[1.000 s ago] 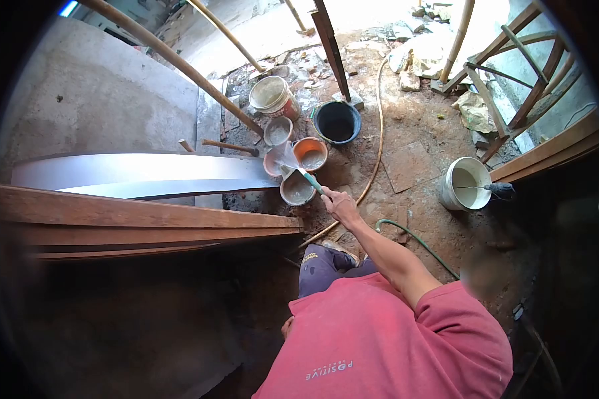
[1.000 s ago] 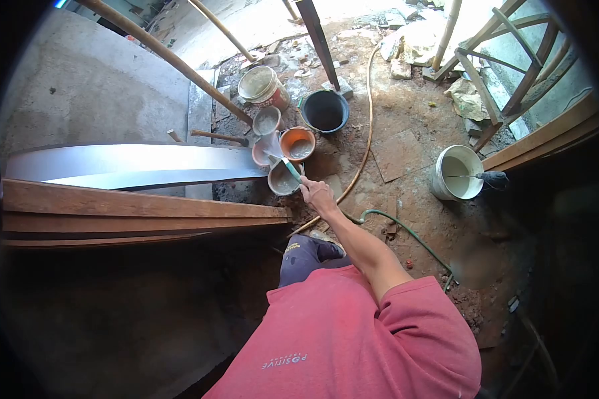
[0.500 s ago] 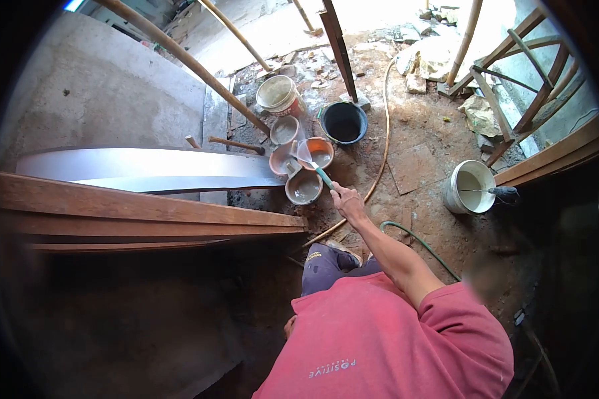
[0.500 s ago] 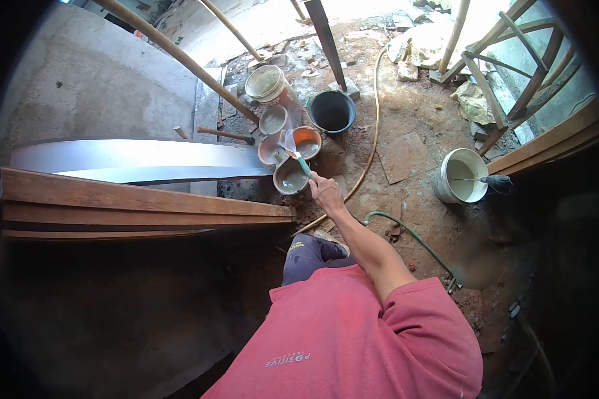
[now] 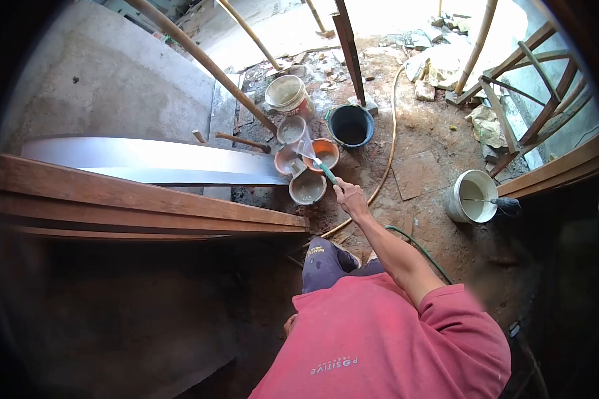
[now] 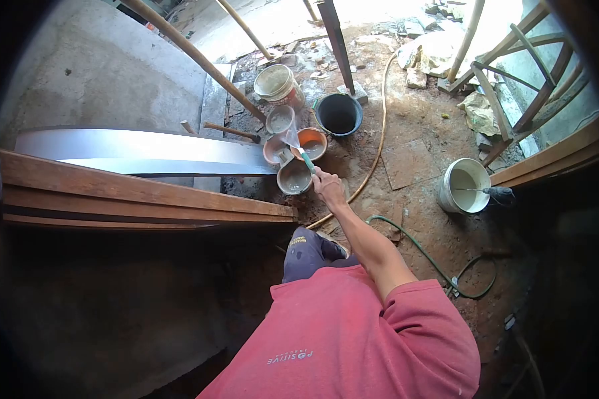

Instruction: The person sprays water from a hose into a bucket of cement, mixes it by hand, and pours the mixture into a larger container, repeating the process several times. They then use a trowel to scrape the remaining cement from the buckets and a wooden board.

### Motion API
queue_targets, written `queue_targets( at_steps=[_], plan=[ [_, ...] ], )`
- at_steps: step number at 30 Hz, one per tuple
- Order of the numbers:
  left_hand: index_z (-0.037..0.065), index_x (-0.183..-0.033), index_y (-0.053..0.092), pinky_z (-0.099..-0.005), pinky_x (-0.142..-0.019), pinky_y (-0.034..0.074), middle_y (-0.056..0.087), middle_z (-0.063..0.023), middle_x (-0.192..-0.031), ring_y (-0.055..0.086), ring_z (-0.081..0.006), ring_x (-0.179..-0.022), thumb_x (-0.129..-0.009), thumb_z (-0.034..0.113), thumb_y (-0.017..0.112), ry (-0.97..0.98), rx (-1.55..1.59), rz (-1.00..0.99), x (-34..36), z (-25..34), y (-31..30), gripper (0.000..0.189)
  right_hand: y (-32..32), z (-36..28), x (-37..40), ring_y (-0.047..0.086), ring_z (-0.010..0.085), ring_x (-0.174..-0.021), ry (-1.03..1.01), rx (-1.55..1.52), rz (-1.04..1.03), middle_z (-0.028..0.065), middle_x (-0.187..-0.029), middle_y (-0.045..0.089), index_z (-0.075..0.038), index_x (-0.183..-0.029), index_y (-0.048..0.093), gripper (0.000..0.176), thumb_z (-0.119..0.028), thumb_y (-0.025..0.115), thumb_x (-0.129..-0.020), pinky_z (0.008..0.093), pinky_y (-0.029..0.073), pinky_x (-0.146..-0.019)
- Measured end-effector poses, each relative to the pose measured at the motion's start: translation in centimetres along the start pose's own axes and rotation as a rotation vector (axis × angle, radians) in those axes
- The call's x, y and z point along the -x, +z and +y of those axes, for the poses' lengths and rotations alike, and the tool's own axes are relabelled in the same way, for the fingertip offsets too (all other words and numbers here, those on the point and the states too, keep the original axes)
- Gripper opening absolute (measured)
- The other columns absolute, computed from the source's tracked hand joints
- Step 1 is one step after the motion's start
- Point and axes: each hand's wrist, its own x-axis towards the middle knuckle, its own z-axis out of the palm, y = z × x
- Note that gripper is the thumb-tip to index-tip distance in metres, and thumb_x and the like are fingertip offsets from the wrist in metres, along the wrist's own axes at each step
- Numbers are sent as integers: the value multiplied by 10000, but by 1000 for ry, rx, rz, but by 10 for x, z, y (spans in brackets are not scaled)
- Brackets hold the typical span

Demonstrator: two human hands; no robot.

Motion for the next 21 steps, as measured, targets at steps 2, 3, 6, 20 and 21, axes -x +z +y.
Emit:
queue_targets(
  at_steps=[2,3,6,20,21],
  plan=[
    [-2,-1158,699,-313,-889,511,723,-107,-1032,652,-170,-972,-901,287,718,-1,19,2,-1,-4,6,388,2,0,-4,664,460,-829,-16,6,-14,262,-839,678,-206,-1272,647,363,-353,564,-951,542,531,-763],
    [-2,-1158,699,-313,-888,511,723,-107,-1032,653,-170,-972,-901,287,718,-3,23,3,-2,-6,9,387,3,-1,-7,664,459,-846,-11,12,-11,263,-866,682,-206,-1273,647,367,-357,563,-950,540,531,-775],
    [-2,-1158,699,-313,-887,512,724,-106,-1031,653,-169,-970,-900,285,719,-12,52,17,-2,2,20,386,-4,-5,-27,665,455,-881,9,25,-24,263,-916,687,-205,-1272,650,372,-366,561,-948,537,530,-797],
    [-3,-1157,700,-313,-881,514,726,-104,-1025,655,-167,-961,-899,279,720,-46,168,41,-62,40,52,382,16,-27,-158,659,442,-940,-57,67,11,250,-987,683,-168,-1235,656,347,-343,549,-955,534,522,-830],
    [-3,-1157,700,-313,-881,514,726,-104,-1024,655,-167,-960,-899,278,720,-52,178,40,-68,43,54,382,20,-29,-167,656,443,-947,-59,65,-15,252,-995,680,-158,-1235,656,355,-346,549,-954,528,519,-833]
  ],
)
